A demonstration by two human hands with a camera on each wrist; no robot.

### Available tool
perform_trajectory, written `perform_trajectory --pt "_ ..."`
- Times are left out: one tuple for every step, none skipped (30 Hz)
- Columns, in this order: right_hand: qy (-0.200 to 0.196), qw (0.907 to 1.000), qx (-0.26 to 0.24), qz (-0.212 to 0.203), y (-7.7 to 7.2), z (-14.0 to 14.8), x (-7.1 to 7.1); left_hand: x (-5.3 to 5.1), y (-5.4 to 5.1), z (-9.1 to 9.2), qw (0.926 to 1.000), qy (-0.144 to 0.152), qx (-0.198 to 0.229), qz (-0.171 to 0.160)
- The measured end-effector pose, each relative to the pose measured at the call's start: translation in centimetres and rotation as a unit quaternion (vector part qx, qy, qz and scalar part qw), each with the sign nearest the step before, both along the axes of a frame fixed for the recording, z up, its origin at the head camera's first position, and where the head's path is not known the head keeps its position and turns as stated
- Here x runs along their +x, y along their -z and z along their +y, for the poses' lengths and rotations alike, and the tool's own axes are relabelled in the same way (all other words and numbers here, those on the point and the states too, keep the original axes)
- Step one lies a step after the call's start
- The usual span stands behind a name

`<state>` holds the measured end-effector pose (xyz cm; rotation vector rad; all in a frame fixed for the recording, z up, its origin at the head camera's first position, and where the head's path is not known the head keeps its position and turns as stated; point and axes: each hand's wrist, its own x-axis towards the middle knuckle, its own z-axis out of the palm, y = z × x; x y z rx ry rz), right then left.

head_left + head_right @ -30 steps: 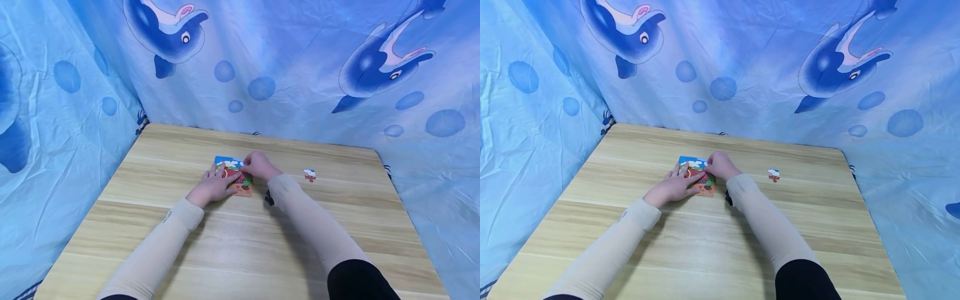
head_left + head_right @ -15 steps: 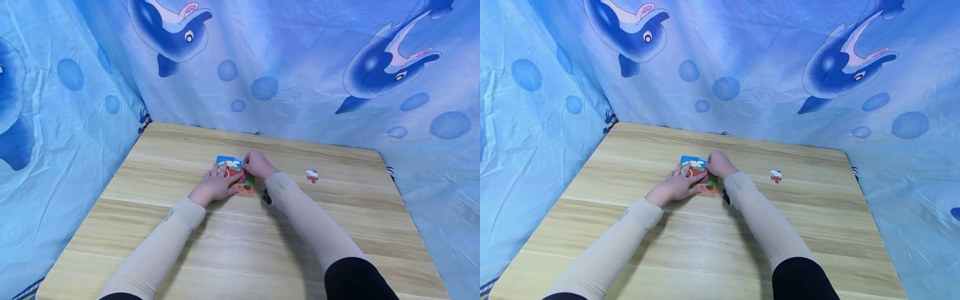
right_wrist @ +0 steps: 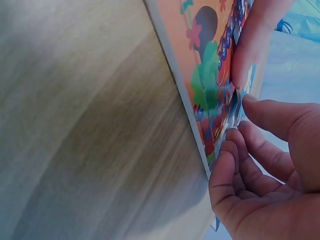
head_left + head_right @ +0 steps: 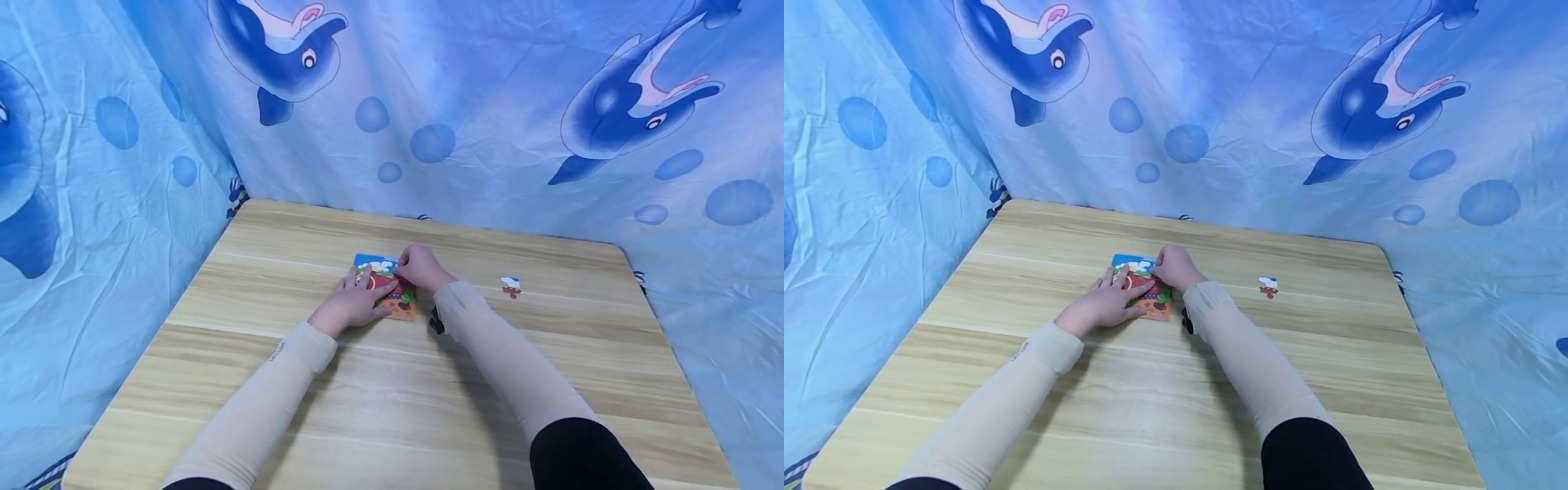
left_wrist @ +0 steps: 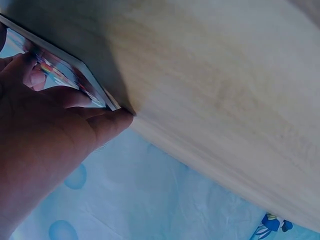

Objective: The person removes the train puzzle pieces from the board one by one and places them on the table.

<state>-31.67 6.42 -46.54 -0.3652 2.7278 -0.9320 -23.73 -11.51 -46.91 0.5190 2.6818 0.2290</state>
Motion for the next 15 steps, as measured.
perform_trajectory --pt "0.0 1.0 -0.001 0.001 0.0 0.0 0.0 0.0 0.0 -0.1 1.0 0.002 0.002 0.0" --pt "-0.001 1.0 -0.001 0.001 0.1 0.0 0.0 0.0 0.0 -0.1 1.0 0.003 0.007 -0.001" --pt "-0.003 1.0 -0.001 0.002 0.1 0.0 -0.1 0.1 -0.1 -0.2 0.9999 0.004 0.011 -0.001" --pt "-0.004 1.0 -0.001 0.003 0.2 0.1 -0.1 0.1 -0.1 -0.3 0.9998 0.005 0.017 -0.001" --pt "-0.007 1.0 0.0 0.004 0.2 0.1 -0.1 0.1 -0.1 -0.5 0.9998 0.006 0.021 -0.001" --pt "-0.01 0.9999 0.0 0.004 0.2 0.1 -0.1 0.2 -0.1 -0.6 0.9997 0.007 0.023 0.0" --pt "-0.012 0.9999 -0.001 0.004 0.3 0.1 -0.1 0.3 -0.1 -0.8 0.9996 0.007 0.027 0.0" --pt "-0.013 0.9999 0.0 0.003 0.3 0.1 -0.1 0.3 -0.1 -0.9 0.9995 0.007 0.03 -0.001" --pt "-0.013 0.9999 0.0 0.003 0.3 0.1 -0.1 0.4 -0.2 -1.1 0.9995 0.008 0.03 -0.001" --pt "-0.014 0.9999 0.0 0.003 0.3 0.1 -0.1 0.4 -0.2 -1.2 0.9994 0.01 0.032 0.0" --pt "-0.014 0.9999 0.001 0.003 0.3 0.1 -0.1 0.5 -0.3 -1.2 0.9994 0.012 0.032 -0.001" --pt "-0.013 0.9999 0.002 0.003 0.3 0.2 -0.2 0.5 -0.4 -1.3 0.9994 0.014 0.033 -0.002" --pt "-0.012 0.9999 0.002 0.003 0.3 0.2 -0.2 0.5 -0.4 -1.3 0.9993 0.015 0.034 -0.003" --pt "-0.011 0.9999 0.002 0.003 0.3 0.2 -0.2 0.5 -0.5 -1.2 0.9993 0.016 0.035 -0.003" --pt "-0.011 0.9999 0.002 0.004 0.2 0.1 -0.2 0.5 -0.6 -1.2 0.9992 0.017 0.035 -0.003"
